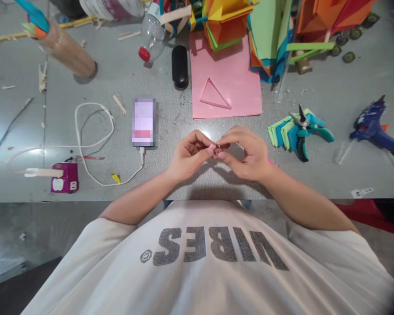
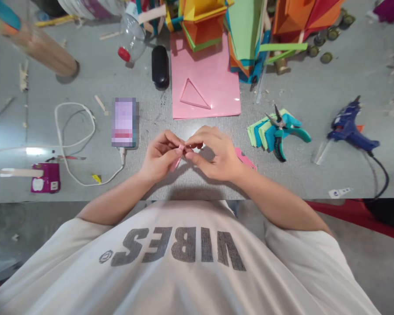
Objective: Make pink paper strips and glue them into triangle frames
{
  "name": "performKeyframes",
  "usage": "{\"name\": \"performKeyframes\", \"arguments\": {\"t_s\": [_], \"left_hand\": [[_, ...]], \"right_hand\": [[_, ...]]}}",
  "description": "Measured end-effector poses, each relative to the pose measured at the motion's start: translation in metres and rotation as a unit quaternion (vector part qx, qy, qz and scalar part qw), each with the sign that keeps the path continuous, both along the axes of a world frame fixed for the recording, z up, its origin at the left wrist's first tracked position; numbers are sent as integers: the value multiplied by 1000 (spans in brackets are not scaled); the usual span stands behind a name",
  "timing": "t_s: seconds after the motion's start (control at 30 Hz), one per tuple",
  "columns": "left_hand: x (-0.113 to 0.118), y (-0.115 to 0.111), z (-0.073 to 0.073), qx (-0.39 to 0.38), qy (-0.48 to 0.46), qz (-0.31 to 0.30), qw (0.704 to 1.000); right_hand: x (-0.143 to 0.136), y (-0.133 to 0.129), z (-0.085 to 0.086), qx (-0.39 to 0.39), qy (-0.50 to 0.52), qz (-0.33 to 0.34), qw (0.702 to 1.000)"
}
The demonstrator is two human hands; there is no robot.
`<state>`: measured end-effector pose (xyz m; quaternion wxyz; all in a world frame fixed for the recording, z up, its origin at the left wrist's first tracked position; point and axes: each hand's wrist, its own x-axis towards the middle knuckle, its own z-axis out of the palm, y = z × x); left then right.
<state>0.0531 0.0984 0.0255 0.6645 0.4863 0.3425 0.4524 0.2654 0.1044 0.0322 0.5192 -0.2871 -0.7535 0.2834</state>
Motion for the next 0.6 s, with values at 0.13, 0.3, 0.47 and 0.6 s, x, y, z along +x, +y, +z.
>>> {"name": "performKeyframes", "arguments": {"t_s": [0.13,0.3,0.47,0.6], "left_hand": [[-1,2,4,-100,-61,-58,991],[1,2,3,-144,-91,-96,981],[0,5,0,-222,-107,-120,962],[-3,7,-4,-276,-121,-136,944]], "right_hand": [[-6,-7,-7,2,-37,-64,997],[-7,-9,-16,-3,-59,-82,995],[-4,-9,-12,-1,-40,-70,997],[-3,-10,-6,-18,-70,-65,995]]}}
